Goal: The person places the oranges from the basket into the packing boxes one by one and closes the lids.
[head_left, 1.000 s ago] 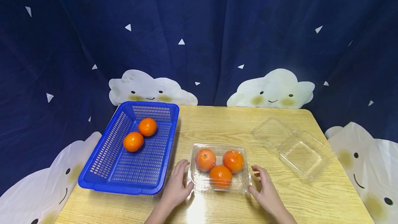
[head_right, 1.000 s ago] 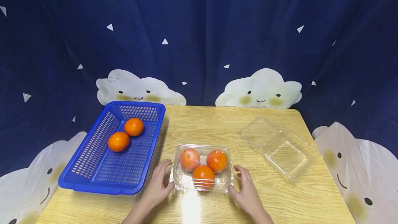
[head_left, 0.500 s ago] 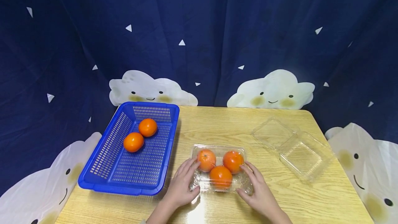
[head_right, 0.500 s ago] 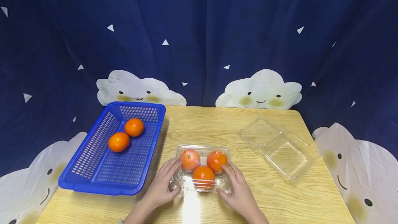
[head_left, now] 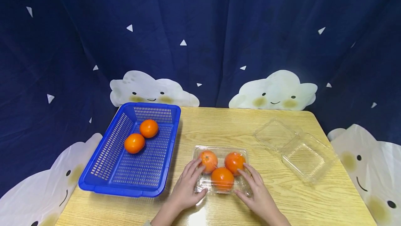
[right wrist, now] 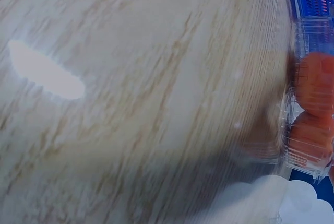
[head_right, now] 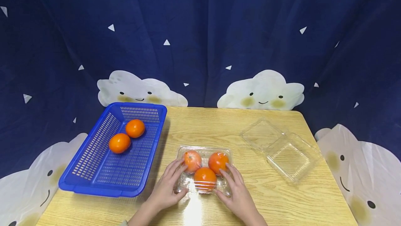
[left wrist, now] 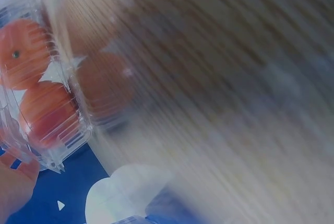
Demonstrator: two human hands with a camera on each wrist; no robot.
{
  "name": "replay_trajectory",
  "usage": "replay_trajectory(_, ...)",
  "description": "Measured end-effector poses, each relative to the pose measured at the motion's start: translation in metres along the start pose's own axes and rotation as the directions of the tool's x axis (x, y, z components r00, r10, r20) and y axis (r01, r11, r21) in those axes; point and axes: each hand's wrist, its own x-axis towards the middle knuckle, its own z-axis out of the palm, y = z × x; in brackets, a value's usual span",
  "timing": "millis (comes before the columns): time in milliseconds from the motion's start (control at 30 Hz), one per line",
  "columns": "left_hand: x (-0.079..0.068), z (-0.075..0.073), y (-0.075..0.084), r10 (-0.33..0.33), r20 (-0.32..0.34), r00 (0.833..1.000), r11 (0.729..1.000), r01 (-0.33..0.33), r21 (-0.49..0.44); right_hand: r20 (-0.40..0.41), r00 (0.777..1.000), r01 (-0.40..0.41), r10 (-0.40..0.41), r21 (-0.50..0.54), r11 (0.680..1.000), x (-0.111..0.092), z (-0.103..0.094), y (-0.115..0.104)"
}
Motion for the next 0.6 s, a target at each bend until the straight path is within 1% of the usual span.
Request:
replay_trajectory(367, 0.0025, 0.0002, -0.0004, 0.005, 0.002, 1.0, 1.0, -0.005, 0.015, -0.011, 1.0, 0.015, -0.015, -0.019, 1.0, 0.0011, 0.0018, 0.0021)
replay_trajectory(600, 0.0081, 0.0022, -0.0025, -0.003, 0.011, 1.0, 1.0, 0.003, 0.009, -0.019, 1.0, 0.019, -0.02, -0.022, 1.0, 0.0072, 0.0018, 0.0056)
